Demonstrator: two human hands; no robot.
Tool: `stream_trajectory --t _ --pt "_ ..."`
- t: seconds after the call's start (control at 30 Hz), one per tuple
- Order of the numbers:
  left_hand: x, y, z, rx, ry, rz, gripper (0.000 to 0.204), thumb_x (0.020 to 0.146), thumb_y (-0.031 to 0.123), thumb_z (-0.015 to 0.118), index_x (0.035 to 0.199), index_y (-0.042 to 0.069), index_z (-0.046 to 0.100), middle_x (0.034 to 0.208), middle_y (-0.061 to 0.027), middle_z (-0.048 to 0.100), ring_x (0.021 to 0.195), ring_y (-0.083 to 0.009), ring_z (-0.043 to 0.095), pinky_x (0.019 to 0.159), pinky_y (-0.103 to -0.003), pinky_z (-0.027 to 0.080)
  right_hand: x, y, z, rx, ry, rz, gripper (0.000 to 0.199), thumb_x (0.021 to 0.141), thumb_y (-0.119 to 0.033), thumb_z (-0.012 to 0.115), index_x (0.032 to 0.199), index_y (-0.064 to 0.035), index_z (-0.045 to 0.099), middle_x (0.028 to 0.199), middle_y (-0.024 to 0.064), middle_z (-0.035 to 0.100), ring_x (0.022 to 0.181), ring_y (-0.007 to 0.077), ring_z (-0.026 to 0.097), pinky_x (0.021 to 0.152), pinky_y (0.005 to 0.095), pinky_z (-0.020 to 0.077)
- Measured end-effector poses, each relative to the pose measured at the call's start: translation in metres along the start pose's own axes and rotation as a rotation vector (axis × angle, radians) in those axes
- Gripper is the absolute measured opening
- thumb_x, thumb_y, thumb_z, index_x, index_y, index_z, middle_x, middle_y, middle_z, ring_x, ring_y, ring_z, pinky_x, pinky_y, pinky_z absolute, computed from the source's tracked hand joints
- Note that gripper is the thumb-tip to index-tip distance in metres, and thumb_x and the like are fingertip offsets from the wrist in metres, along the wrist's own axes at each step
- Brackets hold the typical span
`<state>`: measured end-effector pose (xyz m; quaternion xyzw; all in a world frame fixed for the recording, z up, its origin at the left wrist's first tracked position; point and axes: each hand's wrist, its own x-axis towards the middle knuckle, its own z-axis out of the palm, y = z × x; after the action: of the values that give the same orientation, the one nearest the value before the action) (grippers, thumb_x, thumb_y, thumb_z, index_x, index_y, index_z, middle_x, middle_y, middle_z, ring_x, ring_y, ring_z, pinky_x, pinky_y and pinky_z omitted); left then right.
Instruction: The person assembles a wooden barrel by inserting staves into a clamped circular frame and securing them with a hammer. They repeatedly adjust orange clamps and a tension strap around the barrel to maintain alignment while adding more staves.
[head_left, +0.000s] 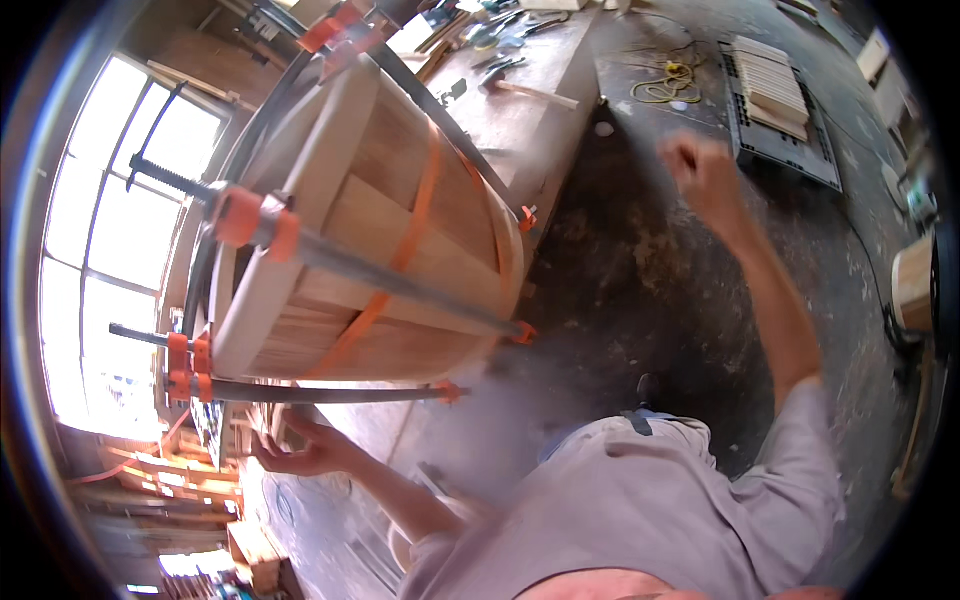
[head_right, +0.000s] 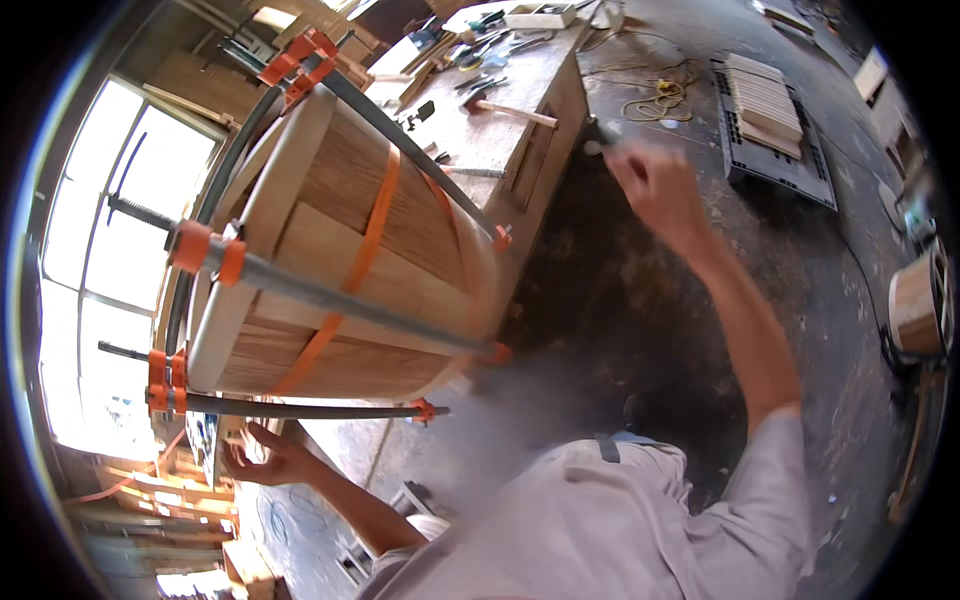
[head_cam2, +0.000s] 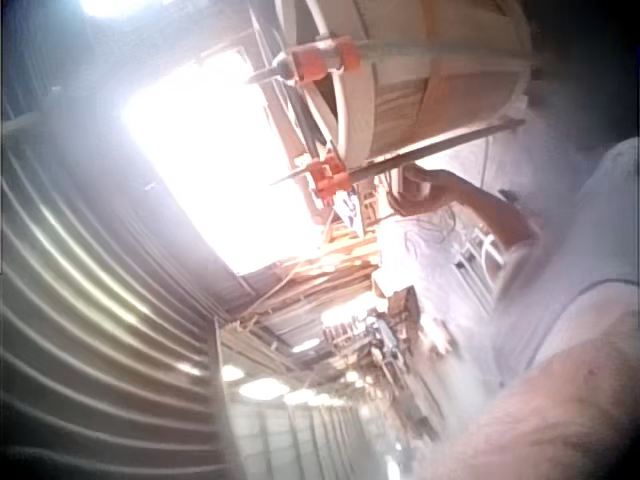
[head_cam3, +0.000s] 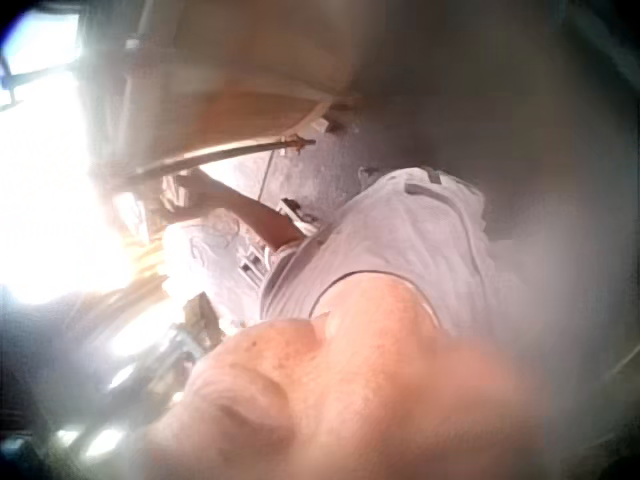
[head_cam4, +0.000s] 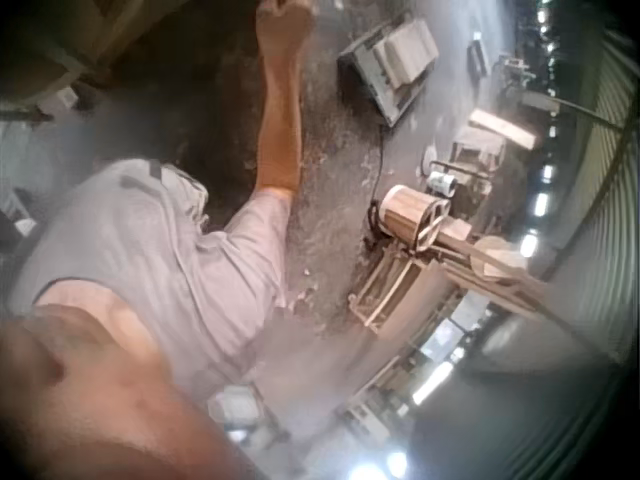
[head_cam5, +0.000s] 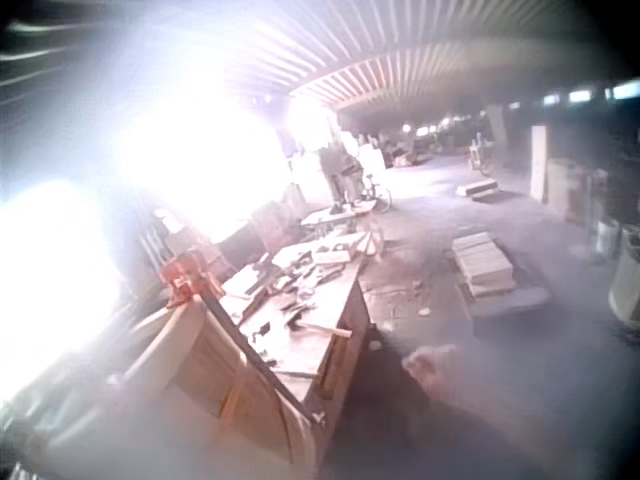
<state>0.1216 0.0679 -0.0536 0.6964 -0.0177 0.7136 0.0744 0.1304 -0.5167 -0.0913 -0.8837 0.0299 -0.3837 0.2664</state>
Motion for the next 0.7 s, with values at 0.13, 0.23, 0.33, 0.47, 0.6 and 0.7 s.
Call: stream_trajectory --t 0.13,0.23,0.33,0.47,0.6,0.7 --pt "-0.085 0.129 -0.018 -0.263 -0.448 -0.117 0.028 0.092 0.022 0.074 0.105 0.0 0.062 0.096 -0.0082 0.064 0.084 -0.0195 0.061 0.074 -0.032 0.051 -0.111 0.084 0.051 0.226 -0.294 0.447 0.02 0.092 -0.021 0.065 0.086 -0.0025 0.07 0.078 0.0196 0.068 0.077 0.0356 0.069 0.068 0.0424 0.052" --pt "-0.159 0.262 0.031 -0.671 -1.069 -0.677 0.027 0.088 0.007 0.069 0.113 0.003 0.061 0.101 -0.0111 0.066 0.083 -0.0187 0.063 0.075 -0.034 0.052 -0.136 0.123 0.102 0.262 -0.516 0.496 0.018 0.091 -0.017 0.066 0.091 -0.0001 0.071 0.076 0.015 0.07 0.07 0.0208 0.069 0.066 0.0348 0.0523" --pt "-0.207 0.312 0.117 -0.681 -1.158 -0.482 0.031 0.085 0.003 0.068 0.115 0.002 0.06 0.097 -0.0164 0.063 0.081 -0.0286 0.066 0.077 -0.038 0.054 -0.108 0.143 0.136 0.3 -0.577 0.44 0.019 0.091 -0.02 0.067 0.091 -0.0011 0.072 0.078 0.0144 0.072 0.072 0.0231 0.07 0.068 0.0346 0.0532" --pt "-0.274 0.377 0.255 -0.514 -1.116 -0.492 0.035 0.086 0.013 0.069 0.118 0.003 0.061 0.108 -0.019 0.059 0.092 -0.0329 0.065 0.081 -0.042 0.054 -0.042 0.174 0.173 0.322 -0.616 0.492 0.02 0.091 -0.021 0.067 0.096 -0.0026 0.072 0.083 0.0158 0.072 0.079 0.0289 0.071 0.073 0.0376 0.0541" --pt "-0.312 0.42 0.394 -0.12 -1.154 -0.489 0.049 0.086 0.032 0.071 0.127 0.009 0.058 0.133 -0.0215 0.049 0.117 -0.039 0.054 0.096 -0.049 0.047 0.029 0.231 0.22 0.167 -0.617 0.45 0.023 0.093 -0.021 0.065 0.108 -0.0036 0.069 0.098 0.0178 0.072 0.091 0.0342 0.07 0.082 0.0415 0.0541" --pt "-0.345 0.406 0.468 0.169 -1.172 -0.534 0.049 0.087 0.035 0.068 0.129 0.013 0.058 0.143 -0.0234 0.041 0.125 -0.0402 0.048 0.101 -0.054 0.043 0.079 0.285 0.278 0.032 -0.553 0.237 0.033 0.093 -0.02 0.065 0.122 -0.0027 0.064 0.118 0.0196 0.066 0.112 0.0357 0.062 0.097 0.0438 0.0486"
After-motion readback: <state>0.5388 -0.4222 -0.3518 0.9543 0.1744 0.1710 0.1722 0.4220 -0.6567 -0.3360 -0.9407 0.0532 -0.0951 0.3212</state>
